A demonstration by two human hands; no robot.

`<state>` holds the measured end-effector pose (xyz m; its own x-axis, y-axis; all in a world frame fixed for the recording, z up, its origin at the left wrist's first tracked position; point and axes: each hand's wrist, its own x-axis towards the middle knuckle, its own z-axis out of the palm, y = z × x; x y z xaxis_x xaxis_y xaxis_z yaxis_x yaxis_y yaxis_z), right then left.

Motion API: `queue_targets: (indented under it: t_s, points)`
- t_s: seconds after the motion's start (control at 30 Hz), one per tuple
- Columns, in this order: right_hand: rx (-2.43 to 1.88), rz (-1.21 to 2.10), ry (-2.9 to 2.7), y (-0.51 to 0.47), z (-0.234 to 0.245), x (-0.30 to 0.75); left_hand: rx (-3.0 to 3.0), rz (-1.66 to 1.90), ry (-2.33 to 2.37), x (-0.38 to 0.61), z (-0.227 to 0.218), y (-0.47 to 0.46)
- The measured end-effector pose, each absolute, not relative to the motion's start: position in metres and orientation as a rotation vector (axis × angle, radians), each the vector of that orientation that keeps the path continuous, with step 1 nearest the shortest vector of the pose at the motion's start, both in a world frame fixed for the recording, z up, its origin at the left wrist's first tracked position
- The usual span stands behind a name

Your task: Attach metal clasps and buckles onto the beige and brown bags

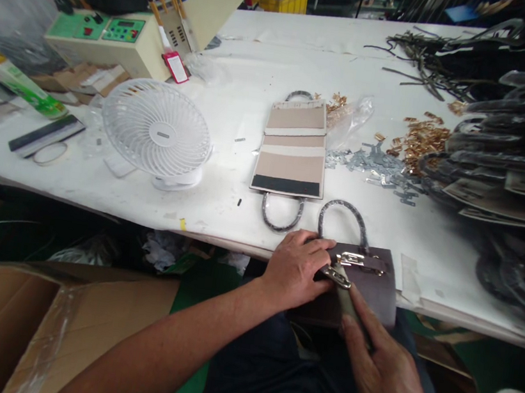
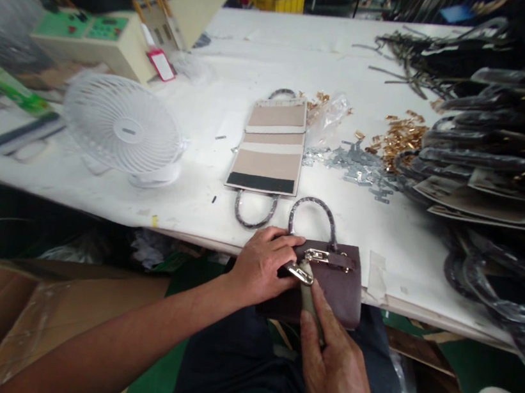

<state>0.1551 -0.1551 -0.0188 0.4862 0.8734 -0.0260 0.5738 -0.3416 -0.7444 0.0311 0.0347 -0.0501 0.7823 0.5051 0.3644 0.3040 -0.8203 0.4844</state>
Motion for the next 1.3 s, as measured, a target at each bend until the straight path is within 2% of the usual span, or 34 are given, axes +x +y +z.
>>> queue_targets:
  t_s: [0.57,0.83,1.3]
  points:
    - [-1.995,0.751,-0.954,-0.148,-0.015,0.155,2.584,0.706,0.596,0.031,-0.052,0.034]
    - [-1.804,1.194,-0.572,-0.163,-0.007,0.177,2.569,0.739,0.564,0.032,-0.058,0.036]
    - [-1.507,1.024,-0.239,-0.168,-0.011,0.202,2.619,0.806,0.549,0.032,-0.056,0.035]
